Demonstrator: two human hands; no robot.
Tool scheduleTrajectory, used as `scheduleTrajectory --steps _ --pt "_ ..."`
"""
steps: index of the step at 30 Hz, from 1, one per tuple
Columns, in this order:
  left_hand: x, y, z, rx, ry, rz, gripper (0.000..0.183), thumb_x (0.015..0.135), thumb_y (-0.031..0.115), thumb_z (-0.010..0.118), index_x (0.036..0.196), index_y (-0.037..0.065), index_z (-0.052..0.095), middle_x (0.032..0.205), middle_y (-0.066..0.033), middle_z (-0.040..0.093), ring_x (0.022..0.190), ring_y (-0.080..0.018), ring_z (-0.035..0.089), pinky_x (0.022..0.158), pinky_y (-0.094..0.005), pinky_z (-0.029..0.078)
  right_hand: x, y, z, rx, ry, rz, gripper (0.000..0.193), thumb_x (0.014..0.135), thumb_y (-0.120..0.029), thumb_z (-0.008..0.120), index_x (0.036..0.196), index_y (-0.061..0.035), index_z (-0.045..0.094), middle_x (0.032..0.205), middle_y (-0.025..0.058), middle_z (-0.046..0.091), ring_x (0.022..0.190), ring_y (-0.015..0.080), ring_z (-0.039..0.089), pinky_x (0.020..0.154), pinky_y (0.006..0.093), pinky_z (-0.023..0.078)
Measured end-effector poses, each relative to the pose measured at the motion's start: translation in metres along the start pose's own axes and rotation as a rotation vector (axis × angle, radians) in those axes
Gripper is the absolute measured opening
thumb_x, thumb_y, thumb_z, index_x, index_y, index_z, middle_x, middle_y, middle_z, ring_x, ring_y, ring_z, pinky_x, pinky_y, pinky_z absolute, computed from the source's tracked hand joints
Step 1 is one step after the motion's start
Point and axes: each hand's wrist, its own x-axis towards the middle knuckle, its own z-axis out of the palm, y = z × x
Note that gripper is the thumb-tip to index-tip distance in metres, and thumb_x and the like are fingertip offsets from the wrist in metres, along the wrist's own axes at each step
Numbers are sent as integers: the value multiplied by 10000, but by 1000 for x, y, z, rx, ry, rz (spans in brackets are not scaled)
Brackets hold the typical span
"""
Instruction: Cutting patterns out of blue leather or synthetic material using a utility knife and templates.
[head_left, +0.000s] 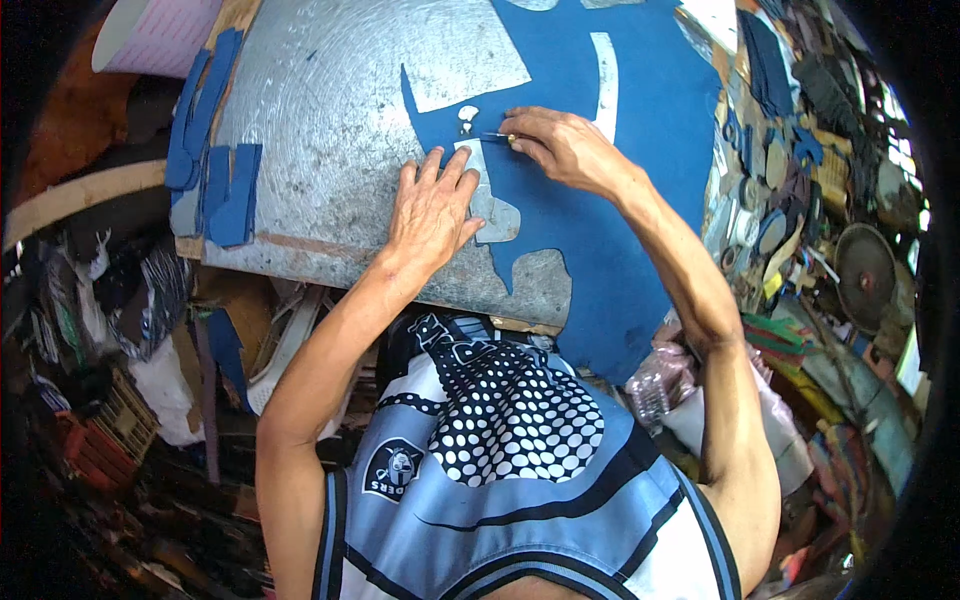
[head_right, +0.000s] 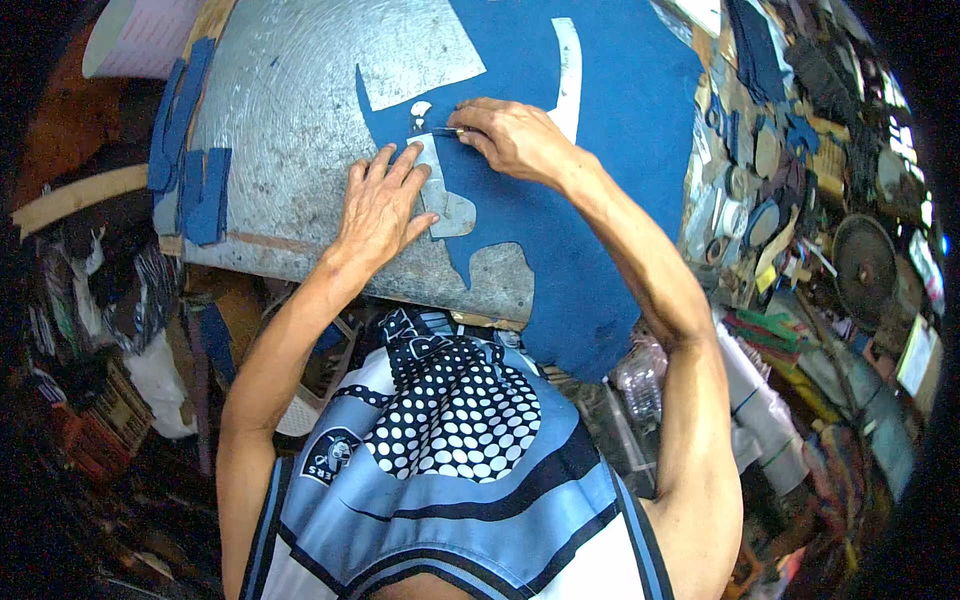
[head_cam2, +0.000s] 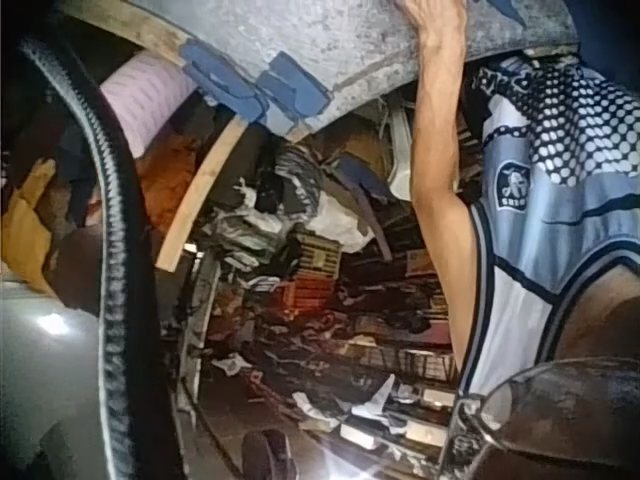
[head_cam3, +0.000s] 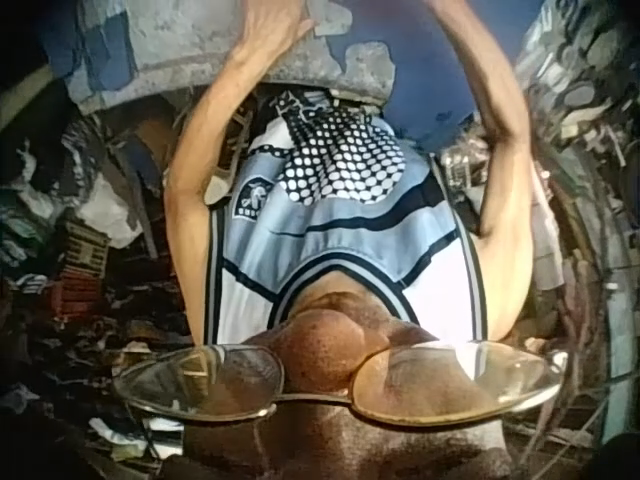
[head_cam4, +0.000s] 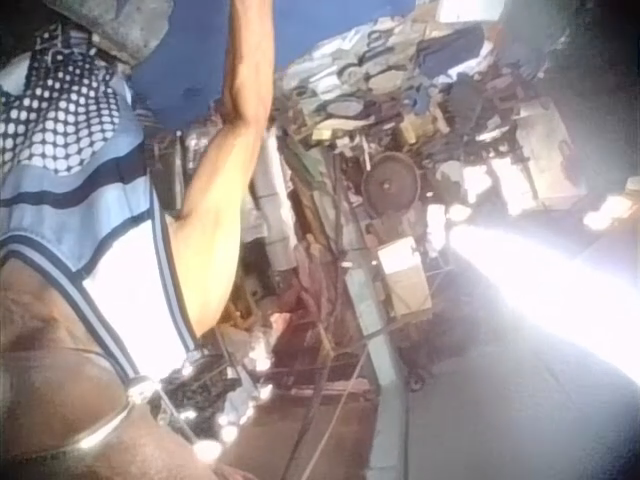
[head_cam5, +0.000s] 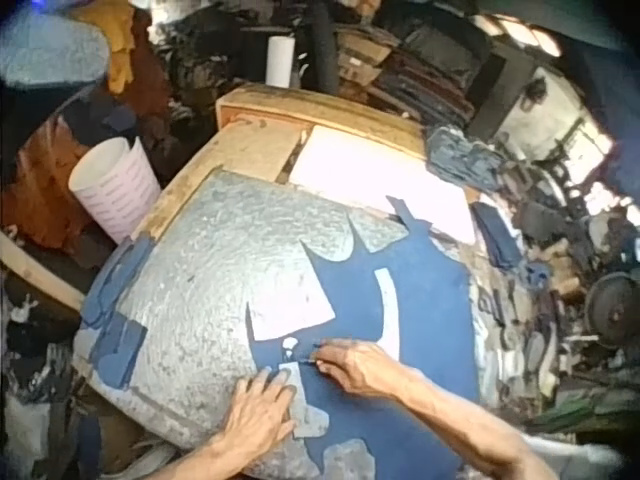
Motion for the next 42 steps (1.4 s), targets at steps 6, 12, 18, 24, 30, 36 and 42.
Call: scheduleTrajectory --steps 6,12,18,24,30,36,42 --pt "3 1 -2 25 5 27 709 711 340 847 1280 17 575 1447 -175 463 1329 -399 427 1035 -542 356 -27 -76 43 359 414 480 325 927 -115 615 1211 41 626 1066 248 660 1001 414 644 889 445 516" --pt "4 0 3 67 -3 46 752 688 351 855 1300 23 565 1433 -164 466 1314 -394 428 1015 -541 369 -19 -88 74 265 538 541 307 922 -113 609 1192 30 644 1080 233 661 941 415 667 802 460 552" --pt "4 -2 4 77 -3 51 728 691 343 848 1288 31 572 1427 -154 464 1304 -387 434 1015 -539 370 -17 -88 77 218 530 527 304 925 -124 601 1192 16 646 1060 225 660 889 416 673 752 468 560" --pt "5 -3 2 74 -30 41 734 689 340 850 1291 35 561 1433 -153 463 1310 -384 427 1026 -540 363 -11 -94 70 178 470 575 304 932 -145 587 1185 12 648 1037 237 657 869 432 669 736 486 558" --pt "6 -1 -2 58 -64 28 738 696 349 850 1300 42 559 1451 -156 453 1318 -392 425 1032 -547 358 -12 -91 63 197 426 573 292 933 -137 572 1173 9 652 984 261 658 871 448 661 751 507 548" --pt "4 -3 -1 56 -25 59 716 709 345 841 1294 36 567 1453 -168 463 1314 -396 433 1042 -555 354 -25 -104 61 223 386 607 283 931 -124 569 1169 3 655 978 265 656 865 454 654 757 513 537" --pt "4 -3 -5 60 -40 63 704 717 357 830 1282 22 575 1451 -170 467 1310 -395 437 1042 -547 361 -47 -128 57 231 321 673 281 930 -122 575 1167 7 653 979 262 656 863 452 654 761 512 537"
